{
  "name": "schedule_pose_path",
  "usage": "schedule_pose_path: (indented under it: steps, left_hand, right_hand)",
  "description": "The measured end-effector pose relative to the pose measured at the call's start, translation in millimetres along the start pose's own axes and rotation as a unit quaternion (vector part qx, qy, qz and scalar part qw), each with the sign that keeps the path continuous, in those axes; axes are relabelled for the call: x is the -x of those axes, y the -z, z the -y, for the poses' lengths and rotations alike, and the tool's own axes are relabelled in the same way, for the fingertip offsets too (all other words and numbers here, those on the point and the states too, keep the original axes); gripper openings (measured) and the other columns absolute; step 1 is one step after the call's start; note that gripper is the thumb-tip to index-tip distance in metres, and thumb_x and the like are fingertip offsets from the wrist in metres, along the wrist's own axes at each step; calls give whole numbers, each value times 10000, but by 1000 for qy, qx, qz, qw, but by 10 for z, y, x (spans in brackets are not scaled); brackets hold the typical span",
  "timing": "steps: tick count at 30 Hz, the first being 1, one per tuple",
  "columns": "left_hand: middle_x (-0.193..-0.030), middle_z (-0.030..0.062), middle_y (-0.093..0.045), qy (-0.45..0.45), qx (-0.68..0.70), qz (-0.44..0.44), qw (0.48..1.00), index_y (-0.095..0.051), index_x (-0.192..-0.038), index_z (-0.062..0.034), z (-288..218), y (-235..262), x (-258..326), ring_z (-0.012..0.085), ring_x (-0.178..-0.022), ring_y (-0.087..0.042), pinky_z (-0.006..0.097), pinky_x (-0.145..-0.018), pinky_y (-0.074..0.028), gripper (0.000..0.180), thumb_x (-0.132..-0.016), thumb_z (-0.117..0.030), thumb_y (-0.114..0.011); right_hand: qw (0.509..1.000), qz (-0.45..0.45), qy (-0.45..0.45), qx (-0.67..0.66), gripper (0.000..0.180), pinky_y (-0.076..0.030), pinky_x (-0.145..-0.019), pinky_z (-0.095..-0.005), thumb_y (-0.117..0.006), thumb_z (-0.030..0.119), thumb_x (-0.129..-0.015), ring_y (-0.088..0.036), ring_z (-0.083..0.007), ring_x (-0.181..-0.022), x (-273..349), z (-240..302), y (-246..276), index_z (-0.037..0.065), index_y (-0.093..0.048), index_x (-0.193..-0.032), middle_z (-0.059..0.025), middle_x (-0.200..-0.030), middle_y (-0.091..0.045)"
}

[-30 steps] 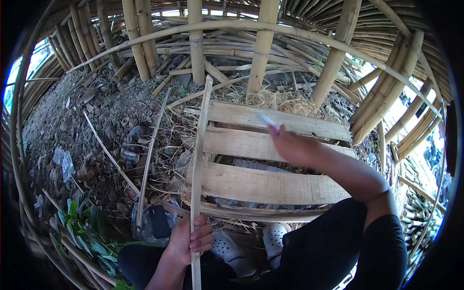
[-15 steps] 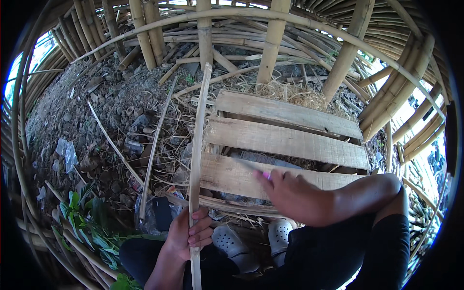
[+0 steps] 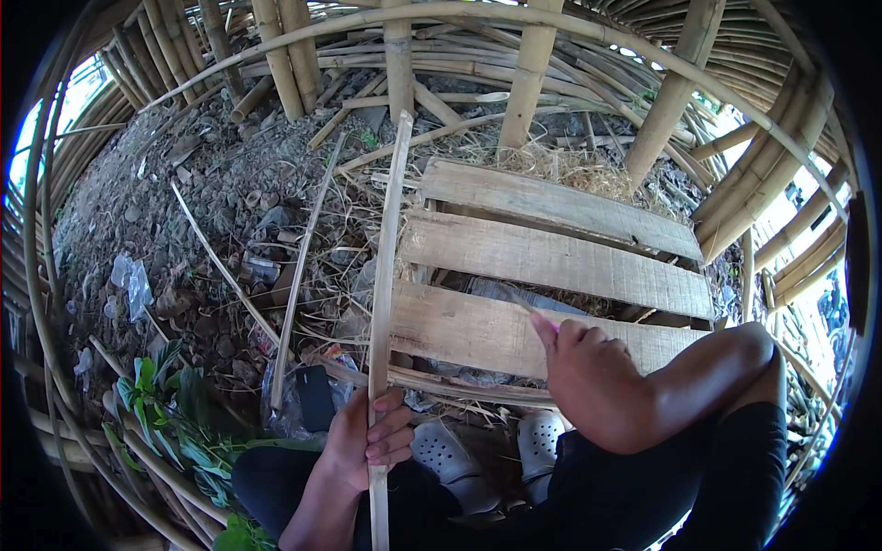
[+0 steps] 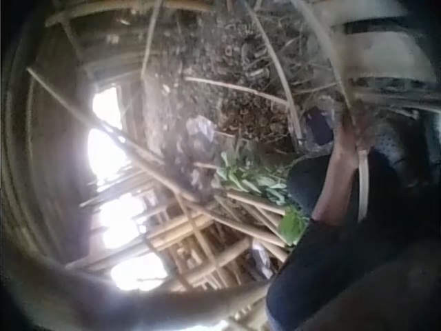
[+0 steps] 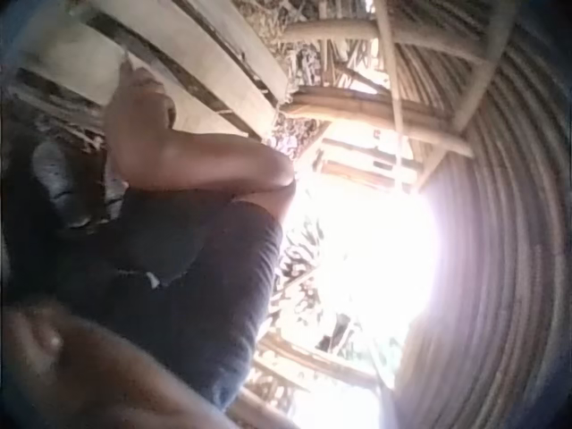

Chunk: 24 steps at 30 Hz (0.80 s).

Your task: The person scrapes and shapes a bamboo strip using a small knife.

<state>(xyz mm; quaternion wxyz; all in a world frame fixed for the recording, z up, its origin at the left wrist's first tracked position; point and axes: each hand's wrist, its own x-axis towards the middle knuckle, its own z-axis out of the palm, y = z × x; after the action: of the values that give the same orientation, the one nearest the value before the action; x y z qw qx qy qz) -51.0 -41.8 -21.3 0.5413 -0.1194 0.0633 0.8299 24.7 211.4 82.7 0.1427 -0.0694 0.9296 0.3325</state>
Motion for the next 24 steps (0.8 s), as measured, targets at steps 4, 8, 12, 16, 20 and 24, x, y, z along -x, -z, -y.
schedule_pose_path:
  steps: [4, 8, 12, 16, 20, 24]
  left_hand:
    - [-533, -18, -375, -1, 1, -5, 1000, -455, -773, -133, 1, 0, 6, 97, -403, -360, 237, -378, -317, 376, -1026, -319, -248]
    - [-526, -24, -365, 9, -12, -11, 1000, -457, -764, -139, 14, -35, -49, 92, -392, -349, 236, -367, -309, 388, -1027, -332, -246]
    - [-523, -25, -361, 5, -22, -28, 999, -454, -755, -144, 18, -10, -29, 92, -386, -345, 237, -362, -305, 393, -1027, -336, -247]
    - [-523, -25, -361, 1, -18, -28, 999, -451, -754, -144, 16, -11, 4, 91, -387, -346, 236, -362, -305, 395, -1028, -339, -245]
    - [-523, -24, -361, 6, -32, -28, 999, -451, -755, -145, 25, -33, -35, 92, -387, -349, 235, -363, -307, 392, -1027, -332, -241]
    - [-517, -25, -359, 3, -26, -28, 999, -449, -754, -147, 45, -81, -29, 94, -380, -349, 235, -359, -307, 388, -1028, -326, -242]
  right_hand:
    - [992, -43, 82, -81, 622, -488, -390, -332, -508, 76, -872, -528, -184, -619, 147, -130, 227, -39, -305, -1449, -157, -850, -517]
    - [990, 49, 123, -47, 619, -480, -382, -315, -519, 69, -860, -526, -174, -590, 275, -147, 162, -43, -329, -1438, -135, -812, -514]
    - [997, -3, 64, -32, 595, -471, -369, -308, -503, 37, -862, -519, -163, -556, 207, -164, 230, -75, -336, -1423, -130, -779, -508]
    - [989, -74, 76, -107, 551, -450, -361, -306, -462, 20, -898, -510, -153, -557, 97, -196, 255, -98, -320, -1418, -137, -774, -509]
    - [954, -113, 188, -204, 537, -453, -414, -314, -446, 18, -916, -511, -148, -603, -244, -243, 184, -87, -310, -1424, -135, -783, -502]
    - [964, -141, 177, -141, 546, -461, -495, -337, -462, 31, -926, -511, -161, -667, -612, -225, -164, -78, -291, -1433, -122, -818, -495]
